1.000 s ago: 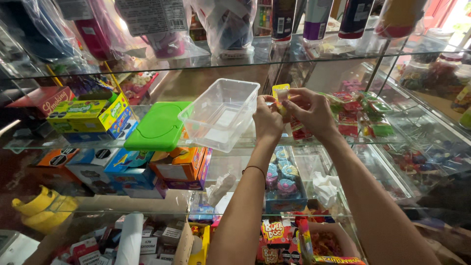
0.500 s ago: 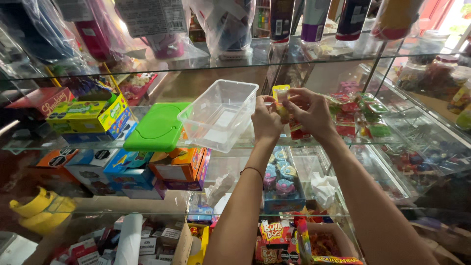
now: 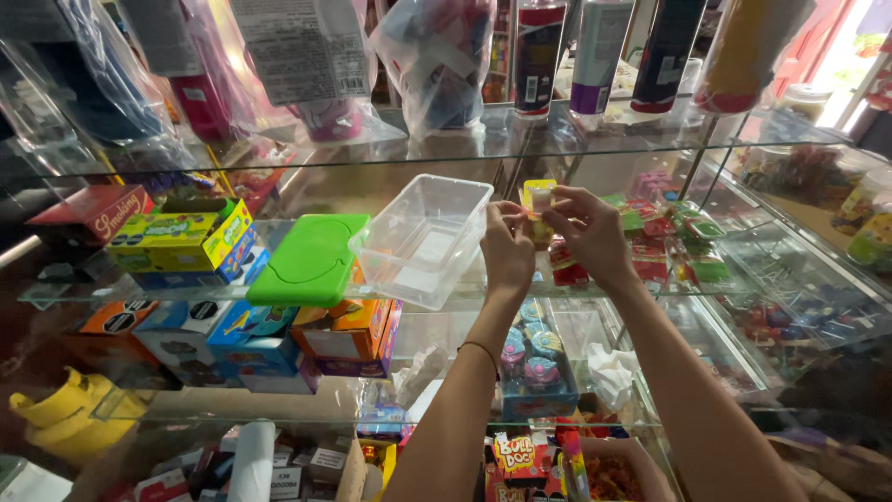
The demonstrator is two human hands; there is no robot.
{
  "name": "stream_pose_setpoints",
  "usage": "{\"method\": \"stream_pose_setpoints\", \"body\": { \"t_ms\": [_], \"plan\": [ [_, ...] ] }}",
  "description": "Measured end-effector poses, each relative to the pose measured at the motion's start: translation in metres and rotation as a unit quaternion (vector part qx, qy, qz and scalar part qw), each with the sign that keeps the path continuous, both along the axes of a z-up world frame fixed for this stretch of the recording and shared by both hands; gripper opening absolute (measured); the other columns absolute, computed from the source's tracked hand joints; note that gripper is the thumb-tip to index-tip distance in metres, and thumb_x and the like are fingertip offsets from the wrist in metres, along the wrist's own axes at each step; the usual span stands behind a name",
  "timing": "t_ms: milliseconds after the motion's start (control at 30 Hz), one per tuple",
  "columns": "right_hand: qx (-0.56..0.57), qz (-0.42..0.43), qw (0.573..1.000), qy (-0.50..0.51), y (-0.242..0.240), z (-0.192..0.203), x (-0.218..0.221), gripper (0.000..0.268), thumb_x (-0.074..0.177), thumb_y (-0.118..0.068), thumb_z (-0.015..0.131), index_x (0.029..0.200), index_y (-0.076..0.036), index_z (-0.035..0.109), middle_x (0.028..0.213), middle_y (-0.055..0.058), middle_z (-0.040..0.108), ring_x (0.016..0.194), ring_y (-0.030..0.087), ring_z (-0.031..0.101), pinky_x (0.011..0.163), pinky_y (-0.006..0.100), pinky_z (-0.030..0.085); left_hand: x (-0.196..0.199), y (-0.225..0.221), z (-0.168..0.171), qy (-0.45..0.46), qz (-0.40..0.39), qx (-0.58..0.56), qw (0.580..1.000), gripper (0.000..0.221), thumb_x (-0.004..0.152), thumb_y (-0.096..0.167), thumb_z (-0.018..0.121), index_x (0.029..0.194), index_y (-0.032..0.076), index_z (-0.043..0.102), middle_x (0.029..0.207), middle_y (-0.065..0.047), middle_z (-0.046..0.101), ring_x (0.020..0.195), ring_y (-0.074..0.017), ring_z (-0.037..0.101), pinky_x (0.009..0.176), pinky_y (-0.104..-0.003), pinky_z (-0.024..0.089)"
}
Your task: The person places a clear plastic container on a glass counter and then picks up various small, individually wrapped candies from the display. They place these candies into the container one by one.
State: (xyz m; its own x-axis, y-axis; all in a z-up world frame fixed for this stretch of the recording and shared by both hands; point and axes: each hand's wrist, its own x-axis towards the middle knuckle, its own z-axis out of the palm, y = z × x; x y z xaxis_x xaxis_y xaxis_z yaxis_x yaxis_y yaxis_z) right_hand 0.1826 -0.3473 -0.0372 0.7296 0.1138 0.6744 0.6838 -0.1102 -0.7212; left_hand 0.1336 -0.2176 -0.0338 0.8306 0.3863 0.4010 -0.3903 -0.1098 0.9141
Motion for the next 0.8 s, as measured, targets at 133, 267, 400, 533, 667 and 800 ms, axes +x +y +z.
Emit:
{"method": "stream_pose_setpoints", "body": {
  "t_ms": [133, 267, 400, 533, 667, 800],
  "plan": [
    [0.007, 0.002, 1.000, 0.002, 0.000, -0.001, 0.005, 0.043, 0.092, -0.013, 0.082, 0.132, -0.007, 0.068, 0.095, 0.015, 0.075, 0.088, 0.018, 0.071, 0.084, 0.035, 0.061, 0.000, 0.000, 0.004, 0.007, -0.010, -0.006, 1.000, 0.015, 0.097, 0.003, 0.053, 0.101, 0.015, 0.061, 0.098, -0.019, 0.076, 0.085, -0.0333, 0.076, 0.067, -0.036, 0.063],
    [0.032, 0.004, 0.999, -0.006, 0.004, 0.005, -0.009, 0.037, 0.093, -0.010, 0.080, 0.128, -0.008, 0.070, 0.092, 0.014, 0.074, 0.085, 0.017, 0.071, 0.083, 0.034, 0.062, 0.002, 0.002, 0.002, -0.002, -0.002, -0.008, 1.000, 0.021, 0.094, -0.001, 0.052, 0.102, 0.014, 0.064, 0.100, -0.020, 0.075, 0.084, -0.0324, 0.077, 0.068, -0.036, 0.064],
    [0.032, -0.021, 0.999, -0.012, 0.004, 0.010, -0.013, 0.034, 0.092, -0.006, 0.078, 0.125, -0.007, 0.071, 0.093, 0.016, 0.074, 0.087, 0.021, 0.072, 0.083, 0.038, 0.062, 0.010, 0.003, -0.007, -0.066, -0.012, 0.005, 0.998, 0.019, 0.093, 0.021, 0.065, 0.109, 0.010, 0.066, 0.107, -0.018, 0.073, 0.097, -0.0321, 0.074, 0.074, -0.037, 0.062],
    [0.008, -0.055, 0.998, -0.021, 0.000, 0.007, -0.009, 0.028, 0.092, -0.004, 0.077, 0.120, -0.008, 0.074, 0.094, 0.017, 0.075, 0.093, 0.020, 0.071, 0.081, 0.038, 0.061, 0.000, 0.003, 0.002, -0.069, -0.040, 0.030, 0.996, 0.058, 0.079, 0.051, 0.084, 0.116, 0.011, 0.062, 0.109, -0.016, 0.075, 0.106, -0.0308, 0.073, 0.081, -0.036, 0.061],
    [0.010, -0.025, 0.999, -0.042, -0.008, 0.005, -0.003, 0.015, 0.100, -0.002, 0.065, 0.109, -0.006, 0.077, 0.085, 0.013, 0.074, 0.082, 0.016, 0.068, 0.075, 0.038, 0.061, 0.000, 0.003, 0.002, -0.091, -0.046, 0.006, 0.995, 0.063, 0.077, 0.046, 0.088, 0.117, 0.006, 0.060, 0.109, -0.018, 0.074, 0.107, -0.0312, 0.073, 0.082, -0.037, 0.061],
    [0.037, -0.005, 0.998, -0.046, -0.005, 0.012, -0.019, 0.017, 0.097, 0.002, 0.069, 0.110, -0.005, 0.077, 0.085, 0.014, 0.074, 0.082, 0.017, 0.069, 0.078, 0.036, 0.062, 0.000, -0.003, -0.004, -0.124, -0.086, 0.012, 0.988, 0.046, 0.094, 0.038, 0.075, 0.120, 0.004, 0.058, 0.108, -0.019, 0.074, 0.104, -0.0297, 0.073, 0.077, -0.034, 0.060]
  ]
}}
